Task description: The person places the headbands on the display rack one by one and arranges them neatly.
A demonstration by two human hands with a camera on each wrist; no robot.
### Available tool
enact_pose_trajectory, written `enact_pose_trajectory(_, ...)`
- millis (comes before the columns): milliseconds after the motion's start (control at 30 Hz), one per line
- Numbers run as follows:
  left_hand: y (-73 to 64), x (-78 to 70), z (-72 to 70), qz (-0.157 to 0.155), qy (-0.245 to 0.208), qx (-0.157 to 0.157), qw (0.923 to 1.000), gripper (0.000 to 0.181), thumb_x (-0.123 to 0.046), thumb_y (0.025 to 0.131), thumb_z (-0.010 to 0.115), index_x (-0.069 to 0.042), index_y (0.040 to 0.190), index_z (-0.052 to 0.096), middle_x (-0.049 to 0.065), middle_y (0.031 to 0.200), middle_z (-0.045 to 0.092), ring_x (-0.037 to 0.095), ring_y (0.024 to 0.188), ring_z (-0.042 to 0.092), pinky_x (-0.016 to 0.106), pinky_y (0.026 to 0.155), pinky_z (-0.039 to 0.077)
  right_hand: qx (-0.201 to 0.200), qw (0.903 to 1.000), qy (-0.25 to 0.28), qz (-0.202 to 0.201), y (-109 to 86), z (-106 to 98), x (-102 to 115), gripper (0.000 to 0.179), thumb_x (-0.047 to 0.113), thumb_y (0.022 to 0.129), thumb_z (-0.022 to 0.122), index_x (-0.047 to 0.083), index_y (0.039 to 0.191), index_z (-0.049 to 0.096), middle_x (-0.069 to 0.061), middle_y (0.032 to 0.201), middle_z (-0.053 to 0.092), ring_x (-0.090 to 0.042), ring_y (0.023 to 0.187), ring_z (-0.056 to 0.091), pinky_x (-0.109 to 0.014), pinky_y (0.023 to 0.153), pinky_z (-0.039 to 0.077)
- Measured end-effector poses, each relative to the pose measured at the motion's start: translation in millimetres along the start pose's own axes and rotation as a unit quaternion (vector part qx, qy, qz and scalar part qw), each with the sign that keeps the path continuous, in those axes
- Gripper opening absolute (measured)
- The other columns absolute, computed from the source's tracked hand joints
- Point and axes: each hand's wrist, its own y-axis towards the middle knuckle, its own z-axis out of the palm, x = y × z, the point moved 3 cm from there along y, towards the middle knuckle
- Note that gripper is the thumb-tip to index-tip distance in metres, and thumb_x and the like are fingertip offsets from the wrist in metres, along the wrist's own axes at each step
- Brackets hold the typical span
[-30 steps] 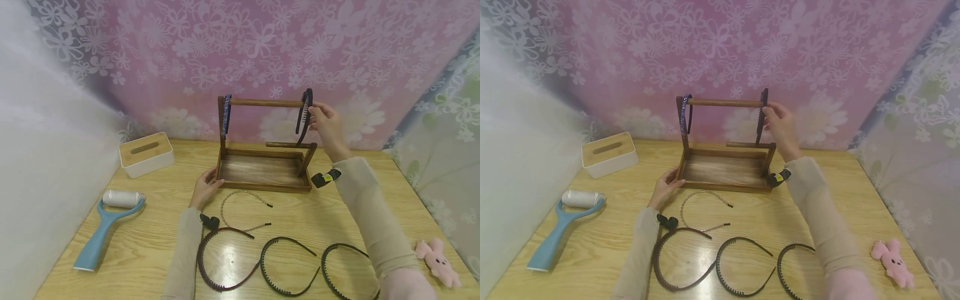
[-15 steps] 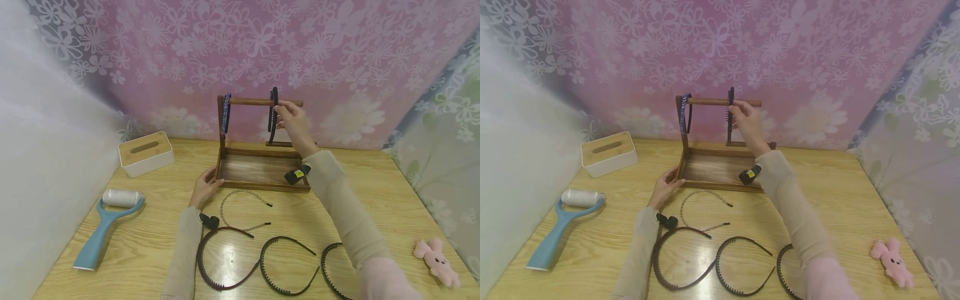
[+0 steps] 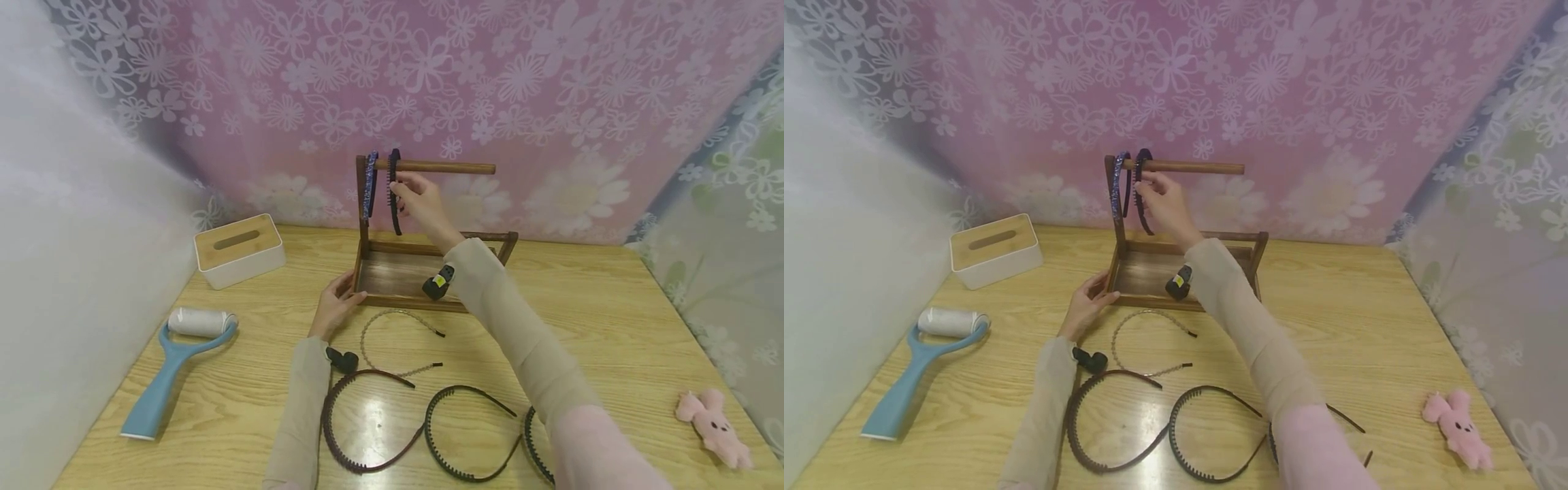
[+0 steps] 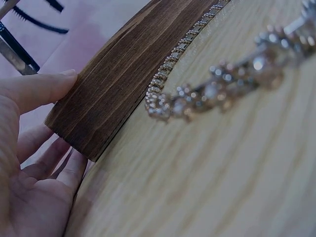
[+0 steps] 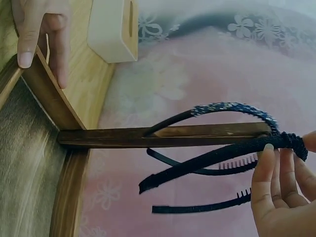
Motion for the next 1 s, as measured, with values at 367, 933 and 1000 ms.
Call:
enact_pose_trajectory(367,-4.9,-7.2,0.4,-0.005,0.009,0.002,0.9999,0.066,-0.006,0.088,0.070,-0.004,0.147,0.040,0.018,0.153,0.034,0.035,0.142,0.035,0.040,0.120,0.037,0.012,0.9999,-0.008,0.003,11.7,18,-11,0.039,0.023,0.101,0.053,0.011,0.138,0.056,-0.007,0.108,0.063,-0.018,0.081,0.059,-0.020,0.068,0.055)
enact_pose_trajectory(933,-2.1,-2.7,0.1,-0.005,0.015,-0.003,0.9999,0.065,-0.007,0.089,0.070,-0.007,0.147,0.041,0.014,0.154,0.035,0.032,0.142,0.036,0.039,0.119,0.038,0.060,0.9977,-0.029,0.008,-17.2,5,-52,0.040,0.020,0.101,0.050,0.007,0.139,0.053,-0.020,0.123,0.057,-0.017,0.090,0.059,-0.032,0.084,0.060)
enact_pose_trajectory(1000,-2.7,-3.0,0.5,-0.004,0.016,-0.005,0.9998,0.064,-0.007,0.089,0.069,-0.007,0.147,0.042,0.014,0.153,0.036,0.032,0.141,0.036,0.039,0.119,0.038,0.069,0.9967,-0.039,0.016,-24.8,3,-62,0.039,0.021,0.101,0.052,0.008,0.139,0.053,-0.018,0.122,0.058,-0.014,0.087,0.059,-0.032,0.083,0.060)
